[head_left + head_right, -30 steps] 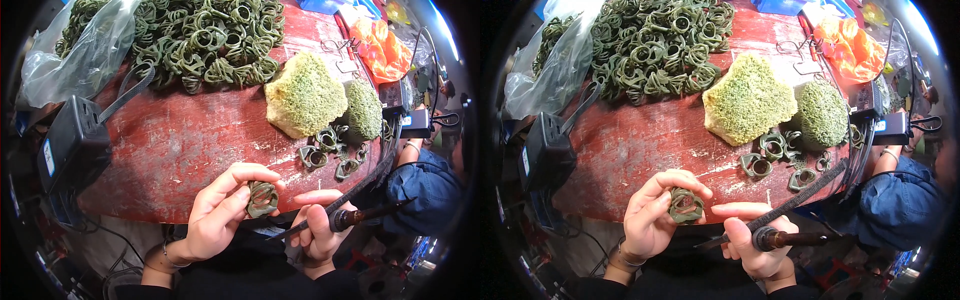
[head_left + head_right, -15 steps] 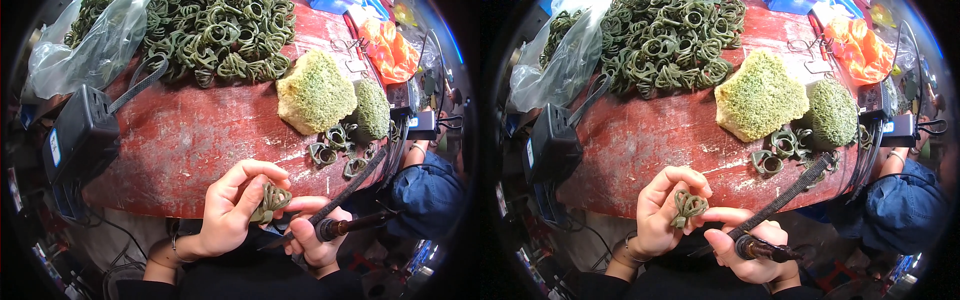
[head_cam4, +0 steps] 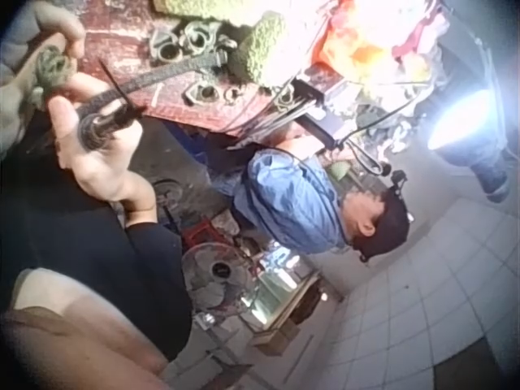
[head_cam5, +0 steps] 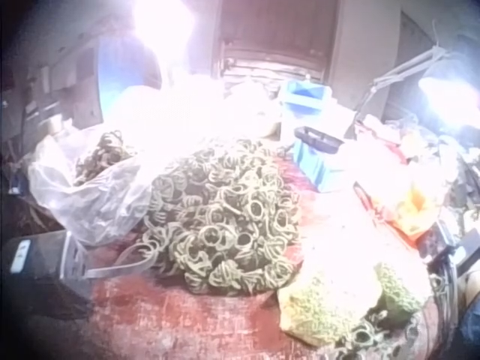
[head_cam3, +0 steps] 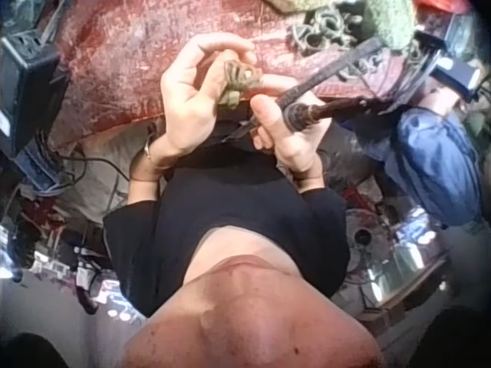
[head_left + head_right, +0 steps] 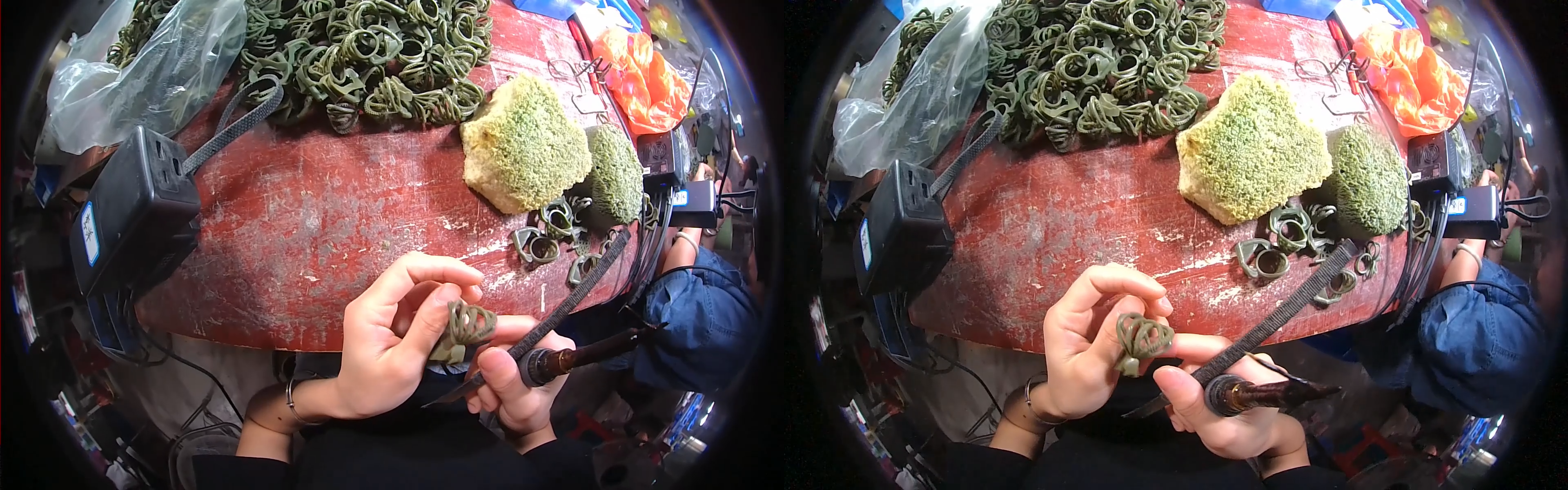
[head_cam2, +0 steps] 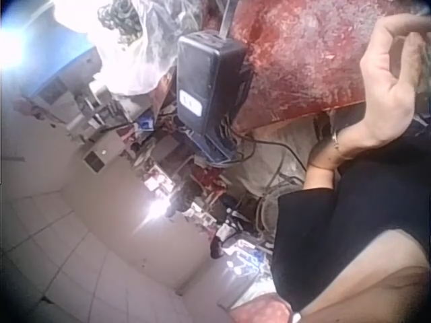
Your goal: Using a wax welder tool to assemble or repair intricate green wax jewelry/candle molds on a production workbench.
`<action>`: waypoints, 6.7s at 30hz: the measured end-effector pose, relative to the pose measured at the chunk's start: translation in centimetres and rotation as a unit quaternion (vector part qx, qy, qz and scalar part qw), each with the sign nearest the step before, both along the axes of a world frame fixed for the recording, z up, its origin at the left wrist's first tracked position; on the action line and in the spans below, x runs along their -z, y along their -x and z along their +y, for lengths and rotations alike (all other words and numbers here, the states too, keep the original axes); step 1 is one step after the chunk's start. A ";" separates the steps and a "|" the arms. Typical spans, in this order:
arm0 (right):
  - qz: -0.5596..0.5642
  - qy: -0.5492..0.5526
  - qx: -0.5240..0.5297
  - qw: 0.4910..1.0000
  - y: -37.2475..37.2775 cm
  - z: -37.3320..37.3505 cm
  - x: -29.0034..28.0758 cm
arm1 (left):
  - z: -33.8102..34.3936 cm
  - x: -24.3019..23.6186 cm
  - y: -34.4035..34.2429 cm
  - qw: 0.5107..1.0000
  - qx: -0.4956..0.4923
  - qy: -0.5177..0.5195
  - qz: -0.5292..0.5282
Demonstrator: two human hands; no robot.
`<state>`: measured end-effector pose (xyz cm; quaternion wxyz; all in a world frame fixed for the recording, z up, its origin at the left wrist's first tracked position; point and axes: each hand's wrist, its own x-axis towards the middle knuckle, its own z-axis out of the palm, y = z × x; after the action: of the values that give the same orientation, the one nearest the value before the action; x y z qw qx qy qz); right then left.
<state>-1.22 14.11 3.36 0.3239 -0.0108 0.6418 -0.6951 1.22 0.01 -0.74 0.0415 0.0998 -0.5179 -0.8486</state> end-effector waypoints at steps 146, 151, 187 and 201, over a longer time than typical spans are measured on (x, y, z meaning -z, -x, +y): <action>0.423 -0.282 0.029 0.861 0.4 4.6 5.0 | -0.3 1.0 1.5 0.938 -0.078 0.329 0.079; 0.422 -0.294 0.018 0.858 0.5 4.6 4.7 | -0.2 1.1 1.4 0.928 -0.096 0.353 0.074; 0.393 -0.467 0.266 0.746 6.0 8.7 3.2 | 0.8 0.5 1.8 0.945 -0.067 0.316 0.046; 0.376 -0.431 0.283 0.770 5.9 8.0 3.4 | 0.4 0.9 1.3 0.952 -0.087 0.288 0.053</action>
<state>-7.10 22.08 0.00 -0.1837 0.0515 0.9187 -0.3458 -0.11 0.40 -1.65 0.1692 0.0833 -0.7269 -0.6604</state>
